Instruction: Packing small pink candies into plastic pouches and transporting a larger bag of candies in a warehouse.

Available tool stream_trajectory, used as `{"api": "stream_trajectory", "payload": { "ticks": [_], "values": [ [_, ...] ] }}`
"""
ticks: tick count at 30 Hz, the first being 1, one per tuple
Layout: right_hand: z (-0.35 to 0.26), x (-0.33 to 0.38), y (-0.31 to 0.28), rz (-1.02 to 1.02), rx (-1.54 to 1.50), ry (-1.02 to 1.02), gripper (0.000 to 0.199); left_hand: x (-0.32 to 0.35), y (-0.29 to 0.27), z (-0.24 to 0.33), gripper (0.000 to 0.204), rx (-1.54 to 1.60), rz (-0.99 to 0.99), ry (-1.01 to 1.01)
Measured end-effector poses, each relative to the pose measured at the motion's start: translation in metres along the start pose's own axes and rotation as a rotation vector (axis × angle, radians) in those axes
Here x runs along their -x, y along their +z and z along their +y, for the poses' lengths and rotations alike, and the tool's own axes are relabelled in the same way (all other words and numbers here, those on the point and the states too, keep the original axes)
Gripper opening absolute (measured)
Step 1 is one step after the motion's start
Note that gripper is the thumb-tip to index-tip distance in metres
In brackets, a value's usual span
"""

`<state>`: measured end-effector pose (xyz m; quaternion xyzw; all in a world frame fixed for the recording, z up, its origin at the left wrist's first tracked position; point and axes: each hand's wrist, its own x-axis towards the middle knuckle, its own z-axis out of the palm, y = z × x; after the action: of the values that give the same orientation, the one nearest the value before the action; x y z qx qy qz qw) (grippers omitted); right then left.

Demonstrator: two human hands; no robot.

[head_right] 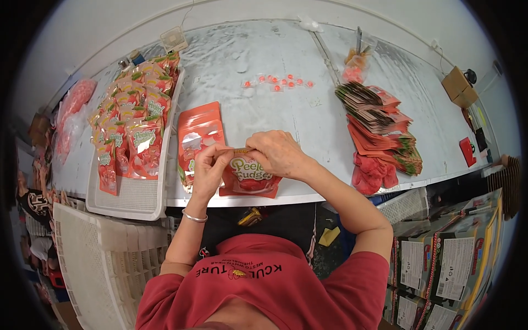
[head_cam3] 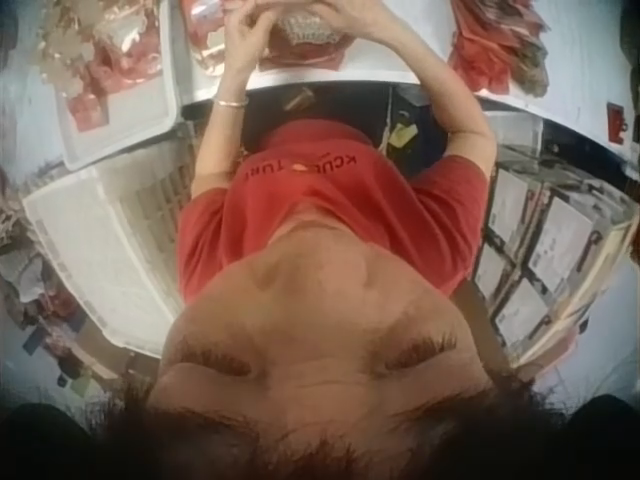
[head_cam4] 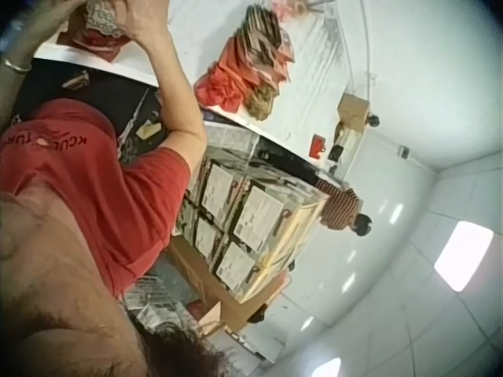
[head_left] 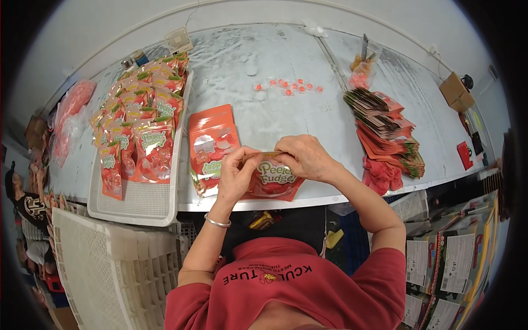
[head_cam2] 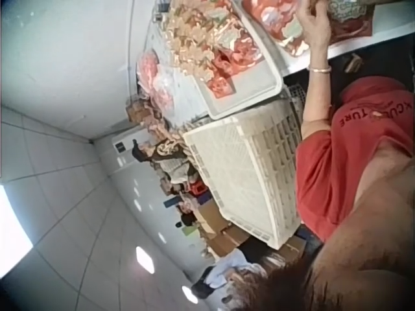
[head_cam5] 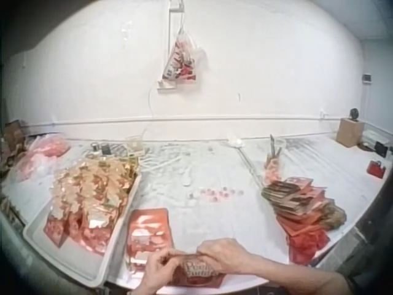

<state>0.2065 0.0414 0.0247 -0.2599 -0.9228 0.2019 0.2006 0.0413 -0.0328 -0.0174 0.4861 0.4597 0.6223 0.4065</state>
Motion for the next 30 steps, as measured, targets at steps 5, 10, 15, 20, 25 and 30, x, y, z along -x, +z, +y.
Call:
{"api": "stream_trajectory", "payload": {
  "ticks": [5,10,15,20,25,30],
  "values": [
    [-0.009,0.002,-0.014,0.022,-0.011,-0.062,0.012,0.004,-0.022,0.009,0.013,-0.115,0.111,0.052],
    [-0.007,-0.009,0.001,0.07,-0.007,-0.088,0.014,0.009,-0.048,0.003,0.014,-0.006,0.157,0.048],
    [-0.037,-0.041,0.007,-0.062,-0.334,-0.063,0.009,0.023,-0.089,0.025,0.021,-0.334,0.356,0.102],
    [-0.086,-0.127,0.053,0.17,-0.338,-0.168,0.009,0.047,-0.139,0.055,0.065,-0.496,0.717,0.446],
    [-0.109,-0.258,0.16,0.128,-0.504,-0.25,0.018,0.058,-0.185,0.036,0.084,-0.874,0.955,0.376],
    [-0.123,-0.313,0.262,0.232,-0.187,-0.234,0.014,0.035,-0.251,-0.056,0.109,-1.2,0.711,-0.093]
  ]
}}
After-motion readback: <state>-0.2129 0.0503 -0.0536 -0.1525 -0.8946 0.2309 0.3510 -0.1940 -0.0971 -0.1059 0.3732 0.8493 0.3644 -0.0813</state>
